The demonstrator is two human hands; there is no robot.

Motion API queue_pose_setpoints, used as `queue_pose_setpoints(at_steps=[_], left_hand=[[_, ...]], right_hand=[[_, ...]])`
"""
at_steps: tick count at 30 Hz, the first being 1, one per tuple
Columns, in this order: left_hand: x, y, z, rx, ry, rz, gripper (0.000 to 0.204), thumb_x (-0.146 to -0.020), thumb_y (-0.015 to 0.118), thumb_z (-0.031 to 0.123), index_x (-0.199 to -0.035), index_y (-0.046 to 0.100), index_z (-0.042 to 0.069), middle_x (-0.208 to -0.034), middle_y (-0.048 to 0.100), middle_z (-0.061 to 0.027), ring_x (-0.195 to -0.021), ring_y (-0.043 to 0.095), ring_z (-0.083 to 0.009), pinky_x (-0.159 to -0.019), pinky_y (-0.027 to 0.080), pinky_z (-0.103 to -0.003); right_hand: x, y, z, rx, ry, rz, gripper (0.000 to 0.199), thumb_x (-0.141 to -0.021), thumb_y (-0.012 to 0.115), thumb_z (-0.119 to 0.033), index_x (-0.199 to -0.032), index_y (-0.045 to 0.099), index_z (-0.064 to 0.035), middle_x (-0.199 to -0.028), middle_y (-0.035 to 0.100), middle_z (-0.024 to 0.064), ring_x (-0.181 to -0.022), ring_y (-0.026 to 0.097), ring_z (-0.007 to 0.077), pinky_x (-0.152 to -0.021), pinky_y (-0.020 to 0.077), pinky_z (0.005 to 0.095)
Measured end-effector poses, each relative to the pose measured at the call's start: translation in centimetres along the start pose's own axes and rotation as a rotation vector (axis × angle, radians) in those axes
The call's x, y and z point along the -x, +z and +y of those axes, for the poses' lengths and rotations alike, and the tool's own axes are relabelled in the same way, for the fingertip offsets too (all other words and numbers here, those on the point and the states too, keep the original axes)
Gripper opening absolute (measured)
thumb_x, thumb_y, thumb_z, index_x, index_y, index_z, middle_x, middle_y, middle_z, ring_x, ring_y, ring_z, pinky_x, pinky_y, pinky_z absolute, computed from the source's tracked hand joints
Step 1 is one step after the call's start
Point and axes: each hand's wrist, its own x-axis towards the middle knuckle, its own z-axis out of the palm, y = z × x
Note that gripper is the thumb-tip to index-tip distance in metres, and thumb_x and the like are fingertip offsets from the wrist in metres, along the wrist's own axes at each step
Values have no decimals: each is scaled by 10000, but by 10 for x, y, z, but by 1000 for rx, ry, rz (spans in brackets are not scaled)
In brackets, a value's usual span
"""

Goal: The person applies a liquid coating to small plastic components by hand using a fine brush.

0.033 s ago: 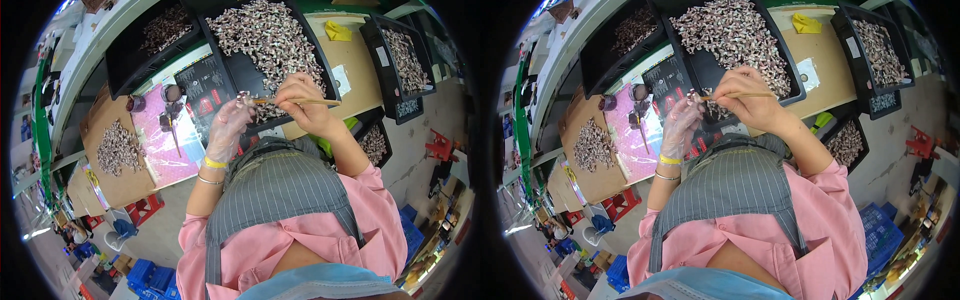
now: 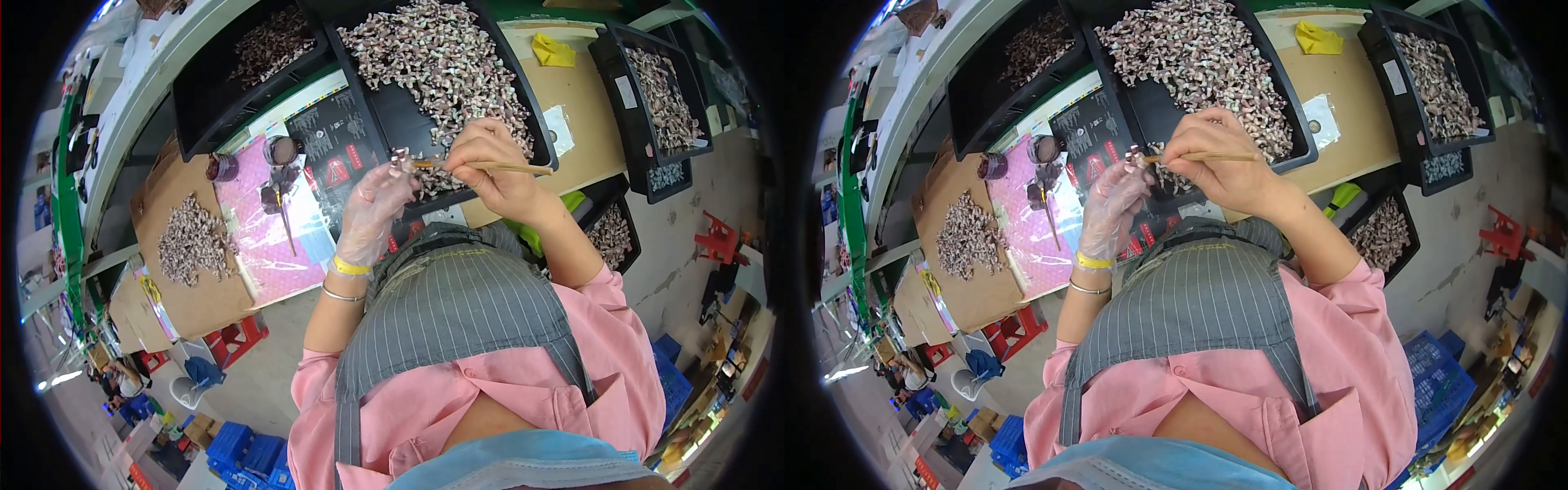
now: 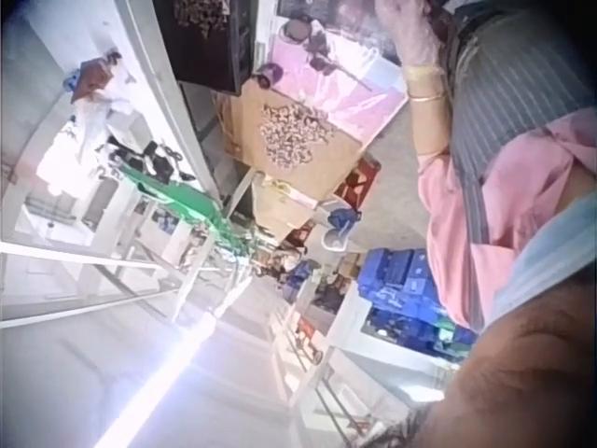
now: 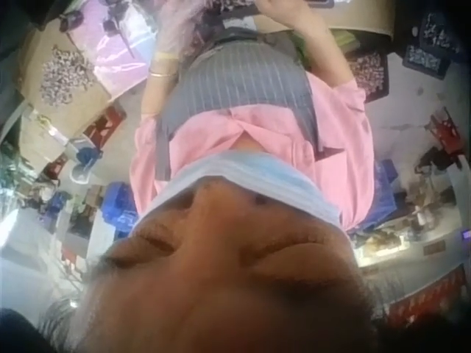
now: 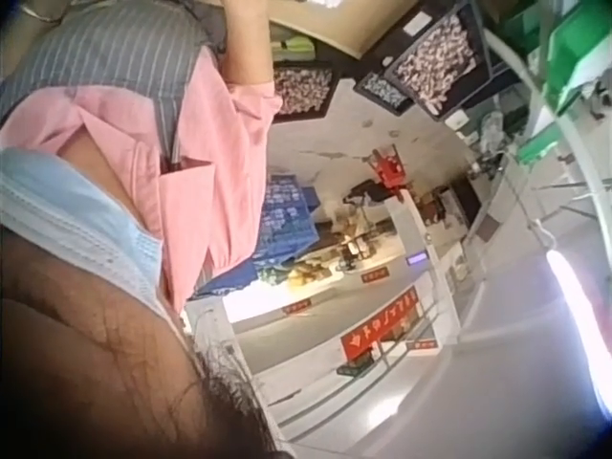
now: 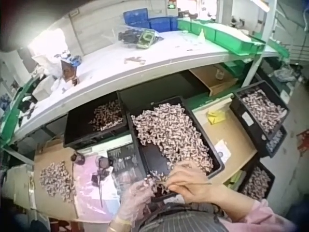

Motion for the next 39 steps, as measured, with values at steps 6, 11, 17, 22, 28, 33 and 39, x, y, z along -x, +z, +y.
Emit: queue_pose_setpoints(at_steps=[6, 11, 17, 22, 28, 33, 39], left_hand=[[11, -14, 0, 40, -67, 11, 271, -866, 669, 172, -1102, 623, 45, -934, 642, -20, -773, 518, -64, -637, 371, -194], [14, -17, 4, 76, -53, 22, 224, -861, 680, 169, -1028, 630, 29, -922, 644, -52, -759, 505, -67, -629, 366, -198], [11, -20, 2, 97, -43, 13, 167, -862, 675, 132, -990, 628, 35, -929, 651, -72, -756, 527, -72, -615, 370, -201], [10, -20, 5, 13, -30, 38, 138, -860, 658, 63, -986, 621, 22, -962, 651, -70, -831, 581, -91, -706, 451, -210], [11, -14, 7, -37, 10, 49, 131, -853, 650, 23, -979, 619, -1, -979, 646, -64, -839, 599, -99, -779, 487, -224], [11, -13, 4, -81, 20, 66, 143, -856, 645, 23, -992, 616, -11, -971, 644, -62, -833, 592, -86, -756, 486, -218], [12, -13, 4, -158, 40, 87, 141, -868, 631, 23, -1002, 611, -14, -946, 634, -38, -802, 572, -67, -728, 472, -204]], right_hand=[[-9, 4, -4, 107, -78, 55, 91, -868, 619, -183, -890, 584, -102, -777, 579, -5, -740, 578, 170, -851, 370, 350], [-13, 13, -13, 86, -71, -4, 83, -872, 620, -178, -891, 586, -105, -773, 583, -9, -732, 576, 169, -878, 363, 351], [-15, 11, -16, 30, -24, 8, 65, -860, 628, -143, -894, 587, -107, -772, 591, -13, -716, 576, 160, -891, 362, 354], [-18, 9, -11, 187, -31, 96, 63, -853, 632, -142, -866, 582, -107, -760, 591, -14, -740, 584, 157, -884, 361, 354], [-23, 14, -10, 86, -22, -3, 57, -866, 614, -159, -867, 581, -113, -752, 579, -8, -732, 579, 171, -887, 354, 363], [-24, 5, -6, 75, -9, 68, 45, -854, 615, -140, -862, 575, -123, -761, 575, -9, -729, 574, 175, -898, 350, 370], [-26, 8, -4, 151, 26, 35, 57, -868, 606, -163, -855, 573, -118, -743, 573, -2, -729, 577, 182, -890, 356, 370]])
